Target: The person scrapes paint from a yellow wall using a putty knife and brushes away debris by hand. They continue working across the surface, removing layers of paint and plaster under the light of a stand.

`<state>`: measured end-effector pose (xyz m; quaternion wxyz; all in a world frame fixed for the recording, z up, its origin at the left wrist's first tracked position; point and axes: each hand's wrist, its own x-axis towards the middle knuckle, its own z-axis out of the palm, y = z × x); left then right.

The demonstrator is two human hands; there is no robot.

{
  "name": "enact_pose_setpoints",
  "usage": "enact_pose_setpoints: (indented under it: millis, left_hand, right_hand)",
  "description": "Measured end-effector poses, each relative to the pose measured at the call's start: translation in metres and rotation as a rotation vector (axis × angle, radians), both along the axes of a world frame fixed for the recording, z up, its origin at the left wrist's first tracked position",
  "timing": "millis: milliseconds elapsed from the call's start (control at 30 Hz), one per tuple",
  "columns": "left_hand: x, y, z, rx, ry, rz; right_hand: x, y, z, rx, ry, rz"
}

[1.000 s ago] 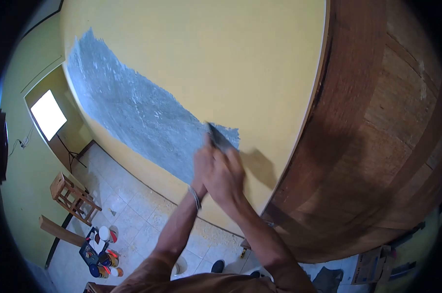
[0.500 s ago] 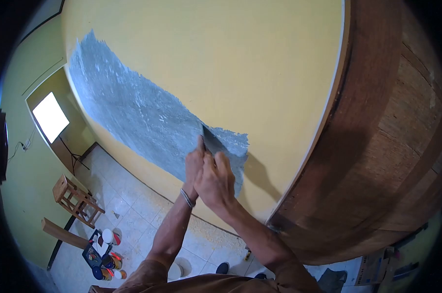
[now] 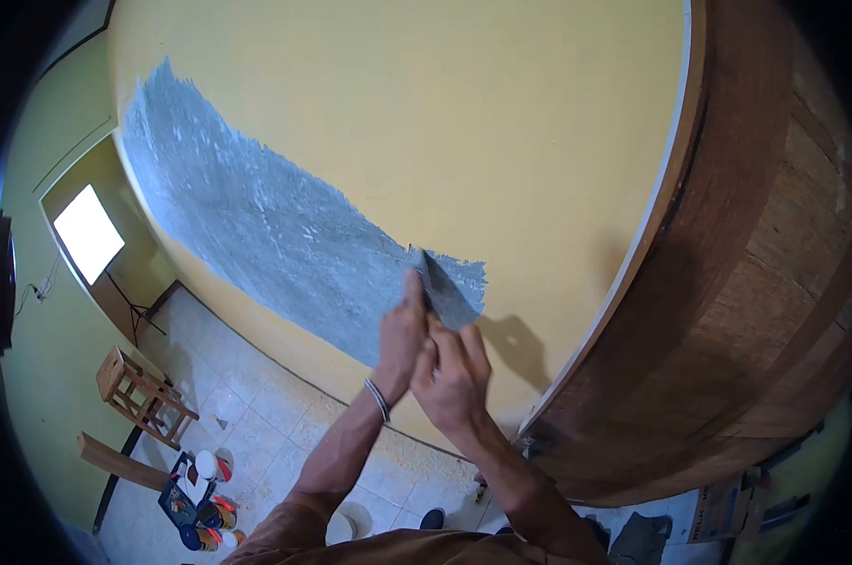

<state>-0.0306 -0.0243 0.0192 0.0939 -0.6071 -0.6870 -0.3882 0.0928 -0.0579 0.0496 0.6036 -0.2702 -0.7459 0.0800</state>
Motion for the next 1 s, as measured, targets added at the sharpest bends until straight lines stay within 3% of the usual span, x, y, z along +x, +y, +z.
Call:
enact_pose_setpoints:
  millis: [67,133,200,233,267,333,400,433,533,567,600,667,733,867,1000]
  left_hand:
    - [-0.017,-0.002,0.026,-0.032,-0.127,0.045]
    - [-0.025,-0.003,0.029,0.016,-0.066,0.066]
    - [-0.021,-0.005,0.029,-0.129,-0.166,0.027]
    - [-0.013,-0.007,0.017,-0.001,-0.052,-0.027]
    - [-0.004,-0.009,0.006,-0.087,-0.06,-0.055]
    - [-0.008,-0.003,0.003,-0.016,0.061,0.006]
    - [-0.042,0.011,0.019,0.016,0.009,0.099]
    - [-0.05,0.005,0.045,-0.052,-0.072,0.154]
    - [-0.06,-0.006,0.055,-0.077,-0.106,0.071]
    - [-0.05,-0.014,0.054,-0.222,-0.16,0.038]
    - [-0.051,-0.004,0.016,-0.148,-0.055,-0.052]
    - [-0.025,-0.011,0.0,-0.033,0.097,-0.101]
    - [-0.032,-0.004,0.008,0.011,0.092,-0.059]
    - [-0.04,-0.007,0.044,0.016,-0.032,-0.016]
    - [-0.025,-0.01,0.027,0.071,0.13,-0.056]
  right_hand:
    - [-0.025,0.01,0.008,0.041,-0.009,-0.012]
    - [-0.035,0.015,0.012,0.039,-0.017,0.016]
    - [-0.024,0.003,0.005,0.021,0.011,-0.008]
    - [-0.018,-0.002,0.001,0.011,0.038,-0.032]
    - [-0.016,-0.004,-0.003,0.02,0.043,-0.033]
    - [-0.015,-0.004,-0.006,-0.045,0.078,-0.039]
    - [-0.045,0.016,0.011,0.053,0.093,-0.009]
    - [-0.059,0.021,0.022,0.058,0.086,0.023]
    - [-0.067,0.009,0.03,0.063,0.059,0.052]
    - [-0.056,-0.002,0.021,0.044,0.071,0.008]
    - [-0.048,-0.008,0.013,0.029,0.087,-0.035]
    - [-0.031,-0.015,-0.009,-0.028,0.118,-0.046]
    - [-0.031,-0.013,-0.009,-0.098,0.138,-0.065]
    - [-0.046,0.002,0.011,0.015,0.134,-0.02]
    - [-0.037,-0.007,0.009,-0.009,0.159,-0.021]
